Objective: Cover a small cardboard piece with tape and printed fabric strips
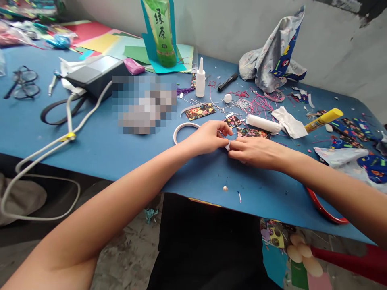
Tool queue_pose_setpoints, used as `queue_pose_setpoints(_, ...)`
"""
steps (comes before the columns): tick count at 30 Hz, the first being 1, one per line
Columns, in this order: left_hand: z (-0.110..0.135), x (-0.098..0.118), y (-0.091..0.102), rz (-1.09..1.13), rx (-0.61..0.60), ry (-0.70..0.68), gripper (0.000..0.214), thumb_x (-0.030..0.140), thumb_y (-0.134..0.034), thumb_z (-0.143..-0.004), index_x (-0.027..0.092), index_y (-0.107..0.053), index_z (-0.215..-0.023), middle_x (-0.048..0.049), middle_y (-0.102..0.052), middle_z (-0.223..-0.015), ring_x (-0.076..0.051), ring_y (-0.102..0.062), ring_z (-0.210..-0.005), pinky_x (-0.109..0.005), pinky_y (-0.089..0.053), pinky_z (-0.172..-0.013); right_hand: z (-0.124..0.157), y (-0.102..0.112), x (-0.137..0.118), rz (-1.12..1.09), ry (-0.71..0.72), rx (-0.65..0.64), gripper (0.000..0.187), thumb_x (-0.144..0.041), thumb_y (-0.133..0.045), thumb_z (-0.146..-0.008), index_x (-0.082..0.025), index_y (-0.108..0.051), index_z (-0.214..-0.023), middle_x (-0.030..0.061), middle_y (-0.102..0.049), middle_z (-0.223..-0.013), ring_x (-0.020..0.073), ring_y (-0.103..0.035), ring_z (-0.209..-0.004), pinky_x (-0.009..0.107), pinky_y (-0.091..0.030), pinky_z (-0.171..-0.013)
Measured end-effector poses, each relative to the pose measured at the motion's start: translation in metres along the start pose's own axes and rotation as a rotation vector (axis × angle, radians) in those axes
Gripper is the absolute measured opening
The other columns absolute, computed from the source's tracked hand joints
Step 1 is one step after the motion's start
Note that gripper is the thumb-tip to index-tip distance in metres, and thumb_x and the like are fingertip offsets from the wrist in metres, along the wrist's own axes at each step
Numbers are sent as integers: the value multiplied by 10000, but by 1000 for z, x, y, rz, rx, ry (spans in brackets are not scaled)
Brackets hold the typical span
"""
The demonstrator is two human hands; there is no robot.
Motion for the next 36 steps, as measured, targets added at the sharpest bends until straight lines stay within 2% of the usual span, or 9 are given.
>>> queue_pose_setpoints(7, 0, -2, 0, 8, 4, 10, 180, 27, -578, -710, 129, -618, -853, -27, -646, -844, -110, -569, -685, -242, -454, -647, 1, -2, -4, 17, -30, 25, 247, -95, -353, -936, -149, -594, -926, 78, -607, -869, 204, -535, -766, 334, -405, -706)
queue_pose_setpoints(10, 1, -3, -1, 18, -2, 30, 188, 25, -579, -714, 125, -619, -868, -23, -641, -821, -113, -573, -683, -247, -453, -644, 6, 0, 4, -81, -101, 11, 252, -87, -366, -923, -153, -608, -952, 90, -615, -947, 202, -540, -802, 322, -401, -709)
queue_pose_setpoints(14, 0, -3, -1, 20, -7, 17, 202, 28, -581, -713, 128, -631, -882, -12, -636, -779, -117, -579, -687, -246, -446, -633, 11, 7, 19, -242, -185, -4, 279, -63, -396, -877, -208, -625, -945, 63, -600, -1040, 177, -553, -827, 279, -372, -644)
queue_pose_setpoints(18, 0, -4, -2, 33, -17, 3, 171, 55, -595, -720, 128, -632, -870, -12, -642, -779, -113, -580, -683, -238, -441, -620, 3, 15, 20, -314, -113, -19, 277, -58, -416, -856, -206, -651, -846, 51, -601, -969, 170, -543, -835, 276, -348, -628)
queue_pose_setpoints(21, 1, -2, -2, 32, -20, -7, 138, 74, -602, -735, 123, -630, -862, -22, -659, -815, -107, -577, -676, -235, -439, -613, -4, 19, 18, -268, -42, -45, 290, -67, -412, -881, -205, -664, -846, 53, -606, -945, 179, -536, -848, 289, -337, -626)
queue_pose_setpoints(27, 1, -2, -1, 16, -17, 33, 150, 70, -623, -730, 131, -634, -867, -15, -658, -771, -115, -591, -668, -230, -447, -601, -9, 14, 12, -121, 45, -116, 220, -97, -464, -920, -189, -642, -831, 55, -605, -932, 179, -549, -786, 306, -310, -586)
queue_pose_setpoints(30, -1, -3, 0, 23, -11, 49, 164, 86, -650, -717, 132, -632, -874, -17, -659, -813, -112, -592, -670, -227, -454, -603, -8, 10, 10, -71, 62, -152, 172, -87, -498, -909, -192, -626, -860, 51, -601, -937, 169, -559, -744, 303, -287, -544)
queue_pose_setpoints(33, -1, -3, 1, 30, -14, 37, 179, 61, -624, -709, 137, -626, -871, -16, -664, -864, -108, -601, -689, -222, -461, -617, -6, 10, 7, -26, 83, -141, 158, -87, -493, -906, -197, -605, -892, 56, -588, -939, 164, -553, -724, 299, -249, -492)
queue_pose_setpoints(36, -2, -2, 0, 11, -29, 35, 192, 49, -589, -717, 135, -624, -885, -9, -652, -825, -113, -602, -692, -222, -458, -620, -4, 9, 4, -31, 139, -133, 118, -100, -511, -893, -194, -582, -889, 51, -576, -916, 158, -530, -695, 293, -226, -457)
Point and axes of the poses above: each hand's wrist, its own z-axis away from the middle knuckle, its own y-axis out of the back of the hand, x = y × z, the point moved 8 cm from there along -z, towards the middle knuckle
